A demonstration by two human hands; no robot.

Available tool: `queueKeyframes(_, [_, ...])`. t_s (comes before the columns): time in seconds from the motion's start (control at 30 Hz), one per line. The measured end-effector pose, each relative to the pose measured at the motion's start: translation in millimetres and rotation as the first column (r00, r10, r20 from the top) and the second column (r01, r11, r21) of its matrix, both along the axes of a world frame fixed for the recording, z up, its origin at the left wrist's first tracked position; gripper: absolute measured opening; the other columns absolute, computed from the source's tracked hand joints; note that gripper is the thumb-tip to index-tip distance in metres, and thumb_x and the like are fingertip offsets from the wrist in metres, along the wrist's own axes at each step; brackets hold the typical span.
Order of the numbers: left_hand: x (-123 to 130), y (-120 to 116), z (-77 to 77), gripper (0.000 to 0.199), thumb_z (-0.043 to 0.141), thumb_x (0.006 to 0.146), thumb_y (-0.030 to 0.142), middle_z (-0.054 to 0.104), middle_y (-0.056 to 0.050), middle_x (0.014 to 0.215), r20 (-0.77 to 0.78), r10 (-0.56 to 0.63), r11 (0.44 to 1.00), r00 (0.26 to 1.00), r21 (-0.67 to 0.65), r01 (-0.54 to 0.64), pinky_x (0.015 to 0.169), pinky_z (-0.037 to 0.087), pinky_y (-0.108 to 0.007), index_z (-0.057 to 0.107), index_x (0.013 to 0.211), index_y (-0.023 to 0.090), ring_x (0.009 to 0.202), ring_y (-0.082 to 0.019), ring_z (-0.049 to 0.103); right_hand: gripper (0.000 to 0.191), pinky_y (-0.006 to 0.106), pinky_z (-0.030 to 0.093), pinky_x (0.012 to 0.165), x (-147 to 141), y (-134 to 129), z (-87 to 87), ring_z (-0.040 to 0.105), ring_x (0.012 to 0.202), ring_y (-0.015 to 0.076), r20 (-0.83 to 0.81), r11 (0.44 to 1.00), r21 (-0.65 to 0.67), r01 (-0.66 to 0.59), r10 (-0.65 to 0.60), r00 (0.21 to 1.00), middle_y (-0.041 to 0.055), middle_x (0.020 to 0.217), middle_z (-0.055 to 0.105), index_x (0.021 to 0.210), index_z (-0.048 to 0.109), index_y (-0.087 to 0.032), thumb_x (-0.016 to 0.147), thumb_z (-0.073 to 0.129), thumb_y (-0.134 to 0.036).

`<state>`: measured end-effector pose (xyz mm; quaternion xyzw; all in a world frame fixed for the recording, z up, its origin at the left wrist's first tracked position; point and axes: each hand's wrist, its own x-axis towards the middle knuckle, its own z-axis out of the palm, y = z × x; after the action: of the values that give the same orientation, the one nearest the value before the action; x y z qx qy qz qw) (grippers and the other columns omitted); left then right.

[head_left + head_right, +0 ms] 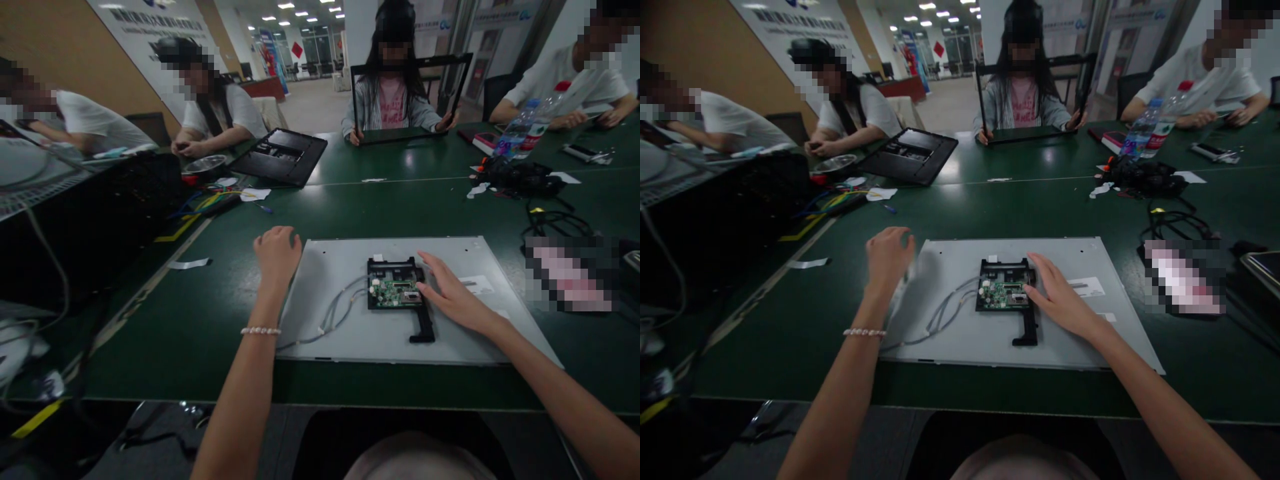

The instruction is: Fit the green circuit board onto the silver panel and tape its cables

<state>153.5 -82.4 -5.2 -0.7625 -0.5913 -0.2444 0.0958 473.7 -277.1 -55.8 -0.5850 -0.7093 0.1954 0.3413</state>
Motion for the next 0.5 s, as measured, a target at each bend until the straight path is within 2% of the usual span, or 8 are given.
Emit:
queueKeyframes(0.1, [-45.4,10.5,-0.6,0.035,0.047,0.088,0.026,0.057,-0.019,0.123,0.045,0.271,0.962,0.962,0.006,-0.271,0.097,0.036,-0.053,0.061,0.117,0.013,0.115,-0.033,0.051,0.060,0.052,0.026,0.116,-3.7,-2.4,3.8,0.029,0.141,0.0266,0.036,1.000,-0.001,-0.012,0.012,0.999,0.0087,0.152,0.032,0.150,0.016,-0.030,0.096,0.038,-0.044])
queueKeyframes(0.2, [-82.0,13.0,-5.8,0.044,0.049,0.086,0.026,0.044,-0.024,0.135,0.100,0.444,0.896,0.891,-0.016,-0.444,0.096,0.035,-0.060,0.055,0.126,0.010,0.125,-0.039,0.040,0.060,0.051,0.026,0.116,-6.3,-4.0,3.2,0.030,0.141,0.0269,0.068,1.000,-0.001,-0.022,0.022,0.997,0.0095,0.151,0.033,0.150,0.016,-0.028,0.096,0.038,-0.043])
queueKeyframes(0.37, [-118.0,13.9,-20.6,0.042,0.049,0.085,0.026,0.031,-0.028,0.144,0.098,0.544,0.830,0.833,-0.210,-0.517,0.096,0.027,-0.070,0.057,0.123,0.009,0.135,-0.045,0.026,0.060,0.053,0.026,0.115,-6.4,-4.9,-3.1,0.030,0.140,0.0275,0.103,0.999,0.011,-0.035,0.033,0.994,0.0102,0.151,0.032,0.150,0.015,-0.028,0.097,0.038,-0.043])
queueKeyframes(0.5, [-128.8,21.3,-34.5,0.046,0.044,0.088,0.032,0.021,-0.028,0.151,0.107,0.606,0.786,0.788,-0.231,-0.573,0.102,0.020,-0.069,0.056,0.123,0.006,0.140,-0.044,0.018,0.059,0.051,0.027,0.116,-5.5,-5.5,-3.6,0.030,0.140,0.0265,0.119,0.999,0.013,-0.039,0.037,0.992,0.0102,0.151,0.032,0.150,0.015,-0.028,0.097,0.038,-0.043])
